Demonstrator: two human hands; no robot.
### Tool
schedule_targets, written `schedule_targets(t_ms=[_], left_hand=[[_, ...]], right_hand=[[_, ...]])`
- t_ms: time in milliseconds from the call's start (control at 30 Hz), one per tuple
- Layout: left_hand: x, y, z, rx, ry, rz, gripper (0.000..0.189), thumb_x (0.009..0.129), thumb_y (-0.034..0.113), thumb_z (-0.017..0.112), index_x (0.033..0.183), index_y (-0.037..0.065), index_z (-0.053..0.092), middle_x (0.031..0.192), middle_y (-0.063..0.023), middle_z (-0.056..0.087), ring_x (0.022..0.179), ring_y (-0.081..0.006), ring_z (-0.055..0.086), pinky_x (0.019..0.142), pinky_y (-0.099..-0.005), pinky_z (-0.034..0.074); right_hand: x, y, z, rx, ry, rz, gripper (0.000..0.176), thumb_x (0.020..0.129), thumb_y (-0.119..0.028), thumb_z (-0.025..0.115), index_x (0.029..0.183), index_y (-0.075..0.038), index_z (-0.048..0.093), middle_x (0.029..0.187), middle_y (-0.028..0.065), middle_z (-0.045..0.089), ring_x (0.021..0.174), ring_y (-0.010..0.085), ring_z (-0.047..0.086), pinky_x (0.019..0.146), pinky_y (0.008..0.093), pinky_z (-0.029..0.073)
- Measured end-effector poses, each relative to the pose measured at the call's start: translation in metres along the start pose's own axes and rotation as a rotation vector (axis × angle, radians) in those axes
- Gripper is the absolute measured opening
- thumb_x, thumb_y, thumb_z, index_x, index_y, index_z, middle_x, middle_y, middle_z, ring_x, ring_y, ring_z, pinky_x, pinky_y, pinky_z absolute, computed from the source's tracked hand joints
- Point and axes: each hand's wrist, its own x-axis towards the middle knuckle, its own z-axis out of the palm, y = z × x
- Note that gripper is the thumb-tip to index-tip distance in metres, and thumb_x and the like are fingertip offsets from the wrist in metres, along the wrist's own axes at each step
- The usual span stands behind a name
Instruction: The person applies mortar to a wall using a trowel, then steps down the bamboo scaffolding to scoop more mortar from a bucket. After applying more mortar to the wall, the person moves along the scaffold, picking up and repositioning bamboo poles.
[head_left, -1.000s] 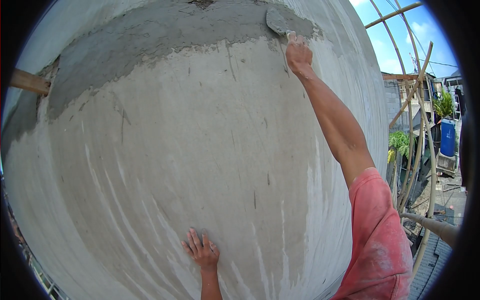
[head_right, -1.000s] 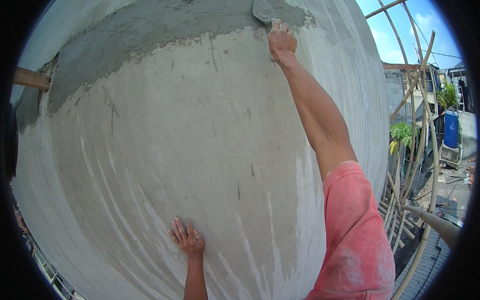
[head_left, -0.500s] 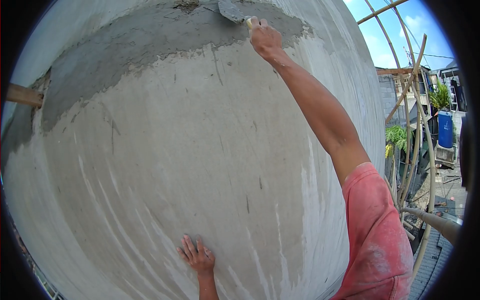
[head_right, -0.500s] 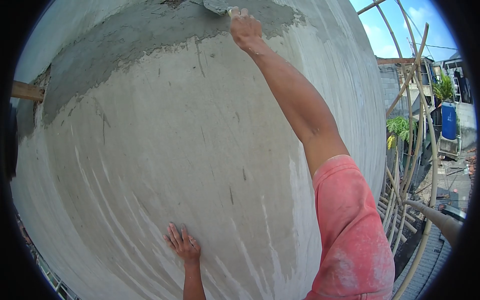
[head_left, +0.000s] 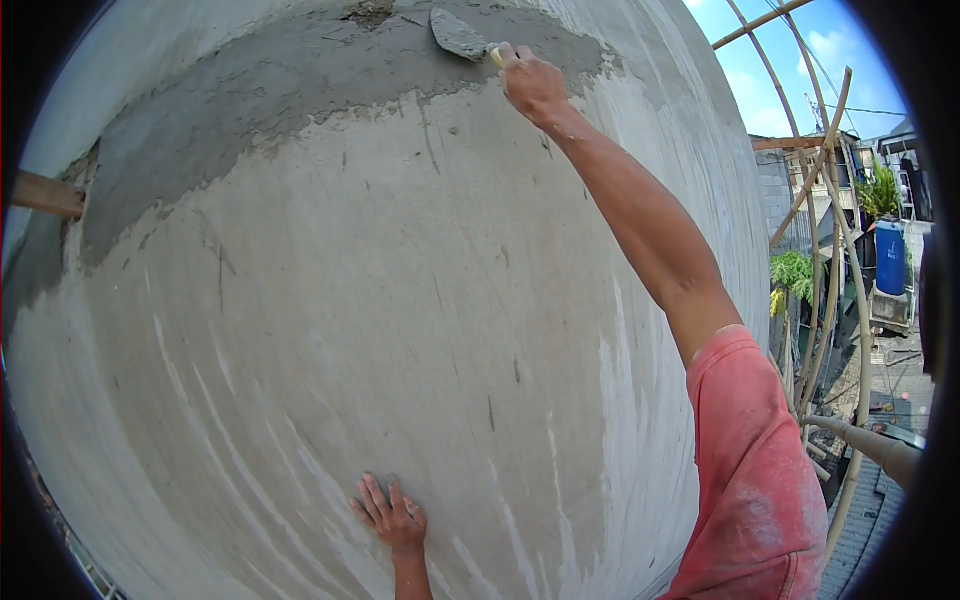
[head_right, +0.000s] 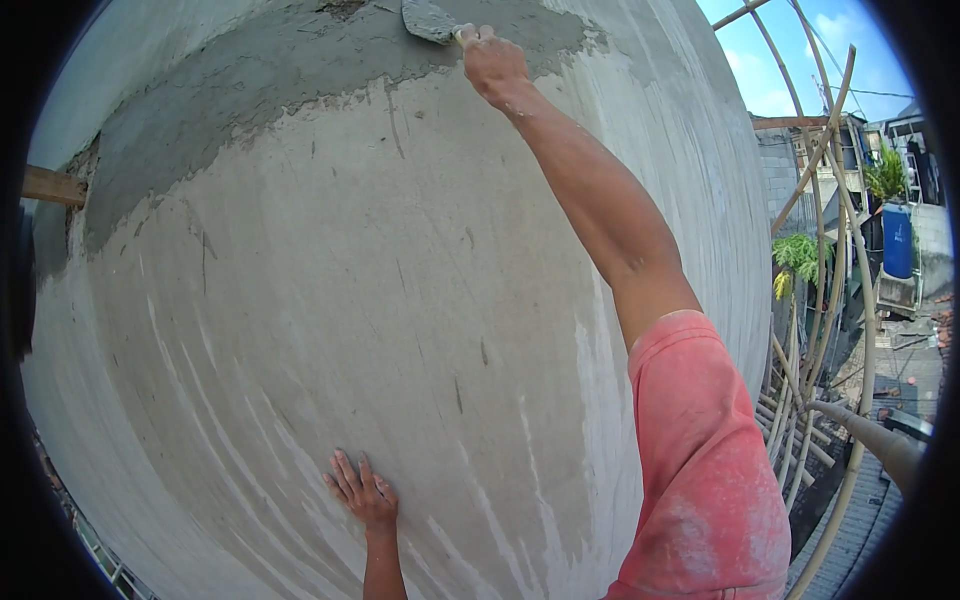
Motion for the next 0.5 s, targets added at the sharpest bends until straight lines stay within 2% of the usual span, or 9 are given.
schedule_targets(t_ms=[33, 100, 233, 333, 400, 433, 500], left_hand=[[0.000, -0.001, -0.001, 0.002, 0.000, 0.003, 0.038, 0.085, 0.017, 0.035, 0.116, 0.003, 0.052, 0.135, -0.0206, 0.036, 0.127, -0.0359, 0.031, 0.106, -0.0523, 0.016], [-0.001, 0.000, 0.001, -0.005, -0.001, -0.023, 0.036, 0.084, 0.018, 0.038, 0.113, 0.006, 0.056, 0.133, -0.0205, 0.039, 0.125, -0.0358, 0.034, 0.104, -0.0544, 0.018], [0.002, 0.000, 0.002, 0.000, 0.006, -0.026, 0.036, 0.084, 0.018, 0.037, 0.113, 0.006, 0.056, 0.133, -0.0203, 0.039, 0.125, -0.0355, 0.034, 0.105, -0.0540, 0.018], [0.001, 0.000, -0.002, -0.003, -0.007, -0.021, 0.036, 0.084, 0.018, 0.037, 0.112, 0.007, 0.056, 0.132, -0.0200, 0.040, 0.125, -0.0353, 0.034, 0.105, -0.0536, 0.018], [0.000, 0.001, -0.001, -0.005, -0.005, -0.028, 0.036, 0.083, 0.018, 0.038, 0.111, 0.007, 0.057, 0.132, -0.0198, 0.041, 0.125, -0.0348, 0.034, 0.105, -0.0531, 0.018], [0.000, 0.001, 0.000, -0.007, -0.002, -0.035, 0.036, 0.083, 0.018, 0.038, 0.111, 0.007, 0.057, 0.132, -0.0198, 0.041, 0.125, -0.0348, 0.034, 0.105, -0.0531, 0.018], [0.001, 0.001, 0.000, -0.009, 0.032, -0.026, 0.036, 0.083, 0.018, 0.038, 0.110, 0.007, 0.058, 0.132, -0.0191, 0.041, 0.126, -0.0339, 0.034, 0.105, -0.0529, 0.018]], right_hand=[[0.000, 0.002, 0.000, 0.001, 0.001, 0.003, 0.027, 0.087, -0.010, 0.039, 0.112, -0.002, 0.046, 0.104, 0.0179, 0.055, 0.089, 0.0351, 0.059, 0.075, 0.0428, 0.049], [0.006, 0.003, 0.002, -0.011, 0.168, -0.018, 0.029, 0.087, -0.011, 0.039, 0.113, -0.001, 0.046, 0.103, 0.0172, 0.056, 0.087, 0.0345, 0.060, 0.074, 0.0426, 0.049], [0.045, 0.026, 0.005, -0.188, 0.142, -0.009, 0.029, 0.087, -0.013, 0.037, 0.112, -0.001, 0.048, 0.104, 0.0171, 0.056, 0.088, 0.0340, 0.060, 0.075, 0.0426, 0.049], [0.045, 0.054, 0.005, -0.275, 0.011, 0.101, 0.031, 0.087, -0.013, 0.035, 0.111, 0.000, 0.050, 0.106, 0.0176, 0.056, 0.092, 0.0339, 0.060, 0.077, 0.0422, 0.049], [0.033, 0.059, -0.017, -0.237, -0.156, 0.236, 0.030, 0.087, -0.013, 0.034, 0.108, -0.001, 0.052, 0.109, 0.0188, 0.055, 0.097, 0.0349, 0.058, 0.078, 0.0418, 0.048], [0.029, 0.062, -0.015, -0.239, -0.153, 0.229, 0.030, 0.087, -0.013, 0.034, 0.108, -0.001, 0.052, 0.109, 0.0188, 0.055, 0.097, 0.0349, 0.058, 0.078, 0.0418, 0.048], [0.025, 0.065, -0.001, -0.159, 0.033, 0.319, 0.028, 0.088, -0.013, 0.034, 0.108, -0.003, 0.051, 0.107, 0.0187, 0.055, 0.096, 0.0356, 0.058, 0.077, 0.0432, 0.048]])
